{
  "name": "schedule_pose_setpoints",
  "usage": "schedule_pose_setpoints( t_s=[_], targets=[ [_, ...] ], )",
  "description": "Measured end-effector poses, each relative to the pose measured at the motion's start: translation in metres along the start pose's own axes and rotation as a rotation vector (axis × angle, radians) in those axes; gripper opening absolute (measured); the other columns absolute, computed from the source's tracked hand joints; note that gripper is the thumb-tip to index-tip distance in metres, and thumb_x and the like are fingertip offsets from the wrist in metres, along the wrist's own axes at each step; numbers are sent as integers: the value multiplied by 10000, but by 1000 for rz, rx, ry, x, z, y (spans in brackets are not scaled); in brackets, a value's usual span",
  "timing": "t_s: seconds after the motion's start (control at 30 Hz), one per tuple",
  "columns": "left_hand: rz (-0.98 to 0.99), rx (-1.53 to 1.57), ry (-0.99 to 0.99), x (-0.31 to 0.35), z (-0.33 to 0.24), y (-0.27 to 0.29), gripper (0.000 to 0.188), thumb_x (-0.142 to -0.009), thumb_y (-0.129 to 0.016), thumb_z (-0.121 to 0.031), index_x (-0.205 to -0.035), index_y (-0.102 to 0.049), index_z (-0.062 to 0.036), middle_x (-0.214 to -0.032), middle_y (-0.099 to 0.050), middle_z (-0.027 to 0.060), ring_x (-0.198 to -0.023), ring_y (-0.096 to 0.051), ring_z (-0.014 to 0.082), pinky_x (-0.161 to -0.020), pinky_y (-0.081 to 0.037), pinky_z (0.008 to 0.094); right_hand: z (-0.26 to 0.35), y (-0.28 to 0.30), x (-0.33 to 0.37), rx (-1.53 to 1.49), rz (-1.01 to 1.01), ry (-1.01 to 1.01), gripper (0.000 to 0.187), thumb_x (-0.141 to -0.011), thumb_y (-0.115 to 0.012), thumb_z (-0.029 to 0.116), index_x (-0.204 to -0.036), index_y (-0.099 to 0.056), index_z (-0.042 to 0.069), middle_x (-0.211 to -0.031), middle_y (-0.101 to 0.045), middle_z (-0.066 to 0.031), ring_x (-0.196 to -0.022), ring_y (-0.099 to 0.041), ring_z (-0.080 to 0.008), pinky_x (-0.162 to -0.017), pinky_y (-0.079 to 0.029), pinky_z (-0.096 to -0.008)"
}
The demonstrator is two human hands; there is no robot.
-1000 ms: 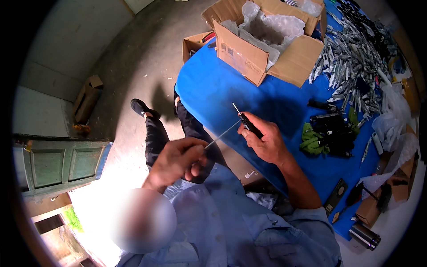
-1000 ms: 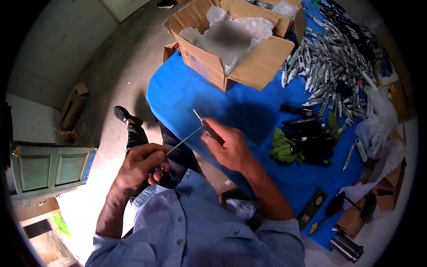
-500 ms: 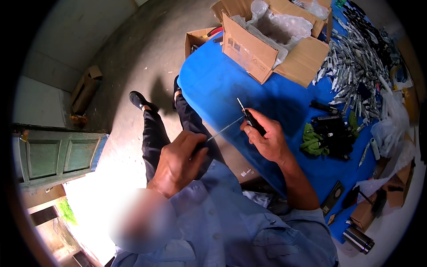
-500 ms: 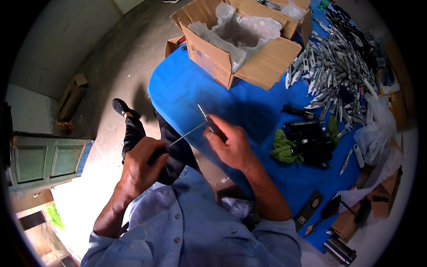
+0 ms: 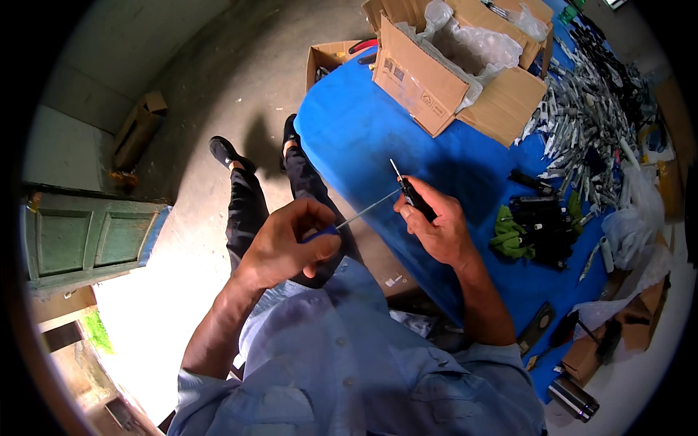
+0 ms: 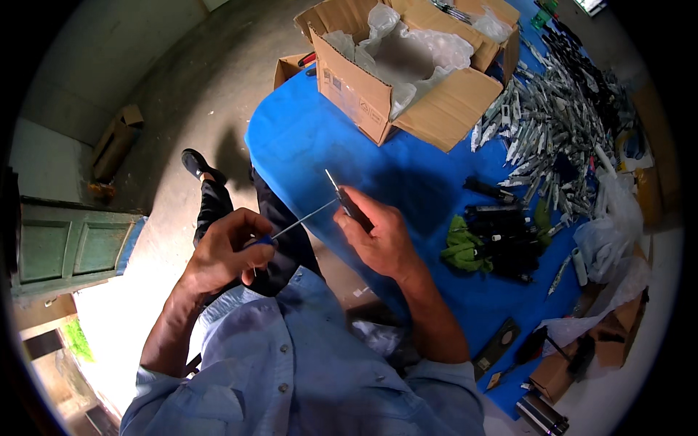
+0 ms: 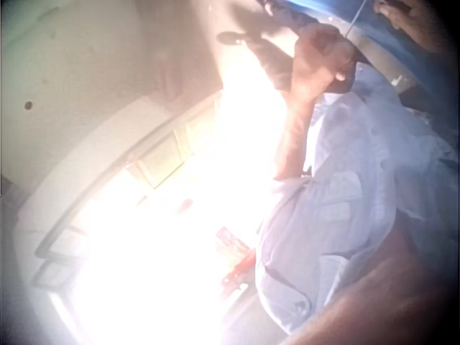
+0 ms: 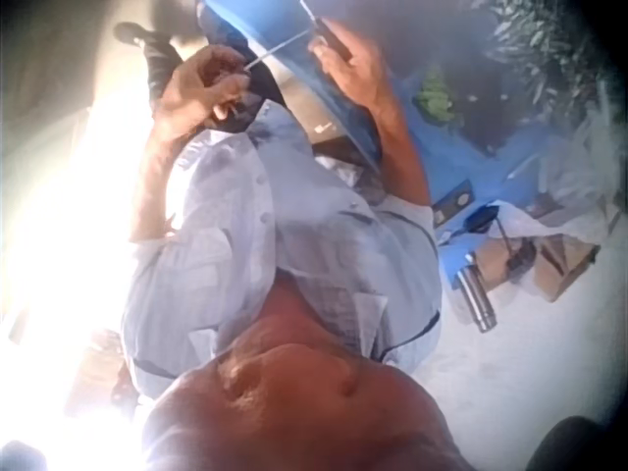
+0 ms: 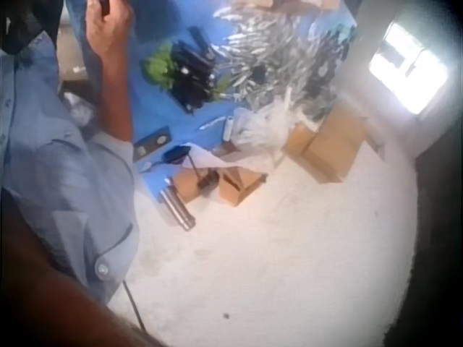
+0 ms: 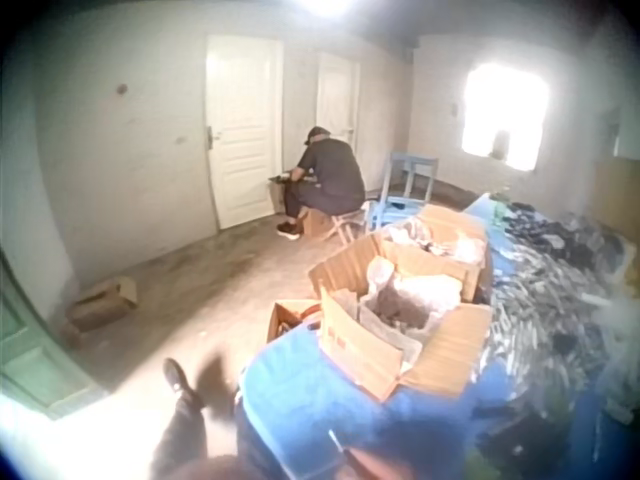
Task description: The person uses a screwdriver to tighten screws on small black cylindrical devices. They repeatedly pick up a device, insert the screwdriver, and rotate it to secure the components. The person places the finished devices into a cardboard box on the table.
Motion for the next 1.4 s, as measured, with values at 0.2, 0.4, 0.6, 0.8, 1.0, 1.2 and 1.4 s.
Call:
schedule_pose_setpoints(
  t_s=[0.2,0.4,0.6,0.8,1.0,1.2,1.4],
  targets=[
    [-299,-743,-739,27,-34,-13,327,-851,-769,11,-1165,-679,14,-994,-686,145,-816,-710,282,-691,-565,331,-2,1,0,-13,-21,-42,410,-979,-683,21,-1380,-627,-41,-876,-700,-24,-694,-607,-67,-626,-516,-254],
    [-317,-759,-821,29,-24,-16,248,-966,-718,-43,-1199,-671,29,-929,-709,145,-738,-716,248,-581,-568,319,3,0,1,36,-16,16,416,-968,-680,-4,-1378,-627,-45,-897,-713,-38,-701,-622,-77,-632,-524,-256],
    [130,290,130,-4,31,5,319,-1109,-572,-220,-1249,-645,57,-846,-725,79,-587,-635,65,-488,-502,207,4,-3,-2,20,38,77,411,-973,-672,14,-1378,-627,-47,-926,-719,-46,-719,-628,-78,-648,-532,-260],
    [-55,-170,-170,6,-10,-2,339,-889,-745,-34,-1202,-642,47,-1027,-701,101,-821,-690,136,-640,-556,277,-1,1,0,4,15,-12,418,-976,-669,29,-1384,-620,-46,-920,-716,-34,-722,-628,-74,-653,-533,-254],
    [-279,-681,-648,27,-29,-8,311,-873,-762,-7,-1166,-669,37,-1032,-694,156,-843,-700,268,-703,-555,343,0,1,0,8,8,-21,423,-972,-670,17,-1387,-619,-44,-919,-717,-31,-726,-632,-71,-652,-537,-254],
    [-160,-347,-433,8,-8,0,257,-975,-700,-70,-1206,-676,41,-930,-714,138,-741,-698,206,-620,-554,311,1,0,0,26,5,-6,433,-968,-675,6,-1395,-617,-41,-935,-724,-47,-731,-642,-81,-661,-543,-259],
    [48,300,101,-3,28,2,330,-1039,-664,-193,-1261,-636,50,-914,-716,101,-666,-674,94,-536,-536,208,0,-2,-2,27,32,26,424,-967,-673,10,-1385,-622,-43,-923,-726,-50,-738,-647,-88,-672,-544,-263]
  ],
)
Point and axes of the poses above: each hand's wrist, its own x-axis away from the middle knuckle, its own y-axis out of the back of the hand, z = x × y, the point moved 8 cm from there along -x, towards the middle knuckle
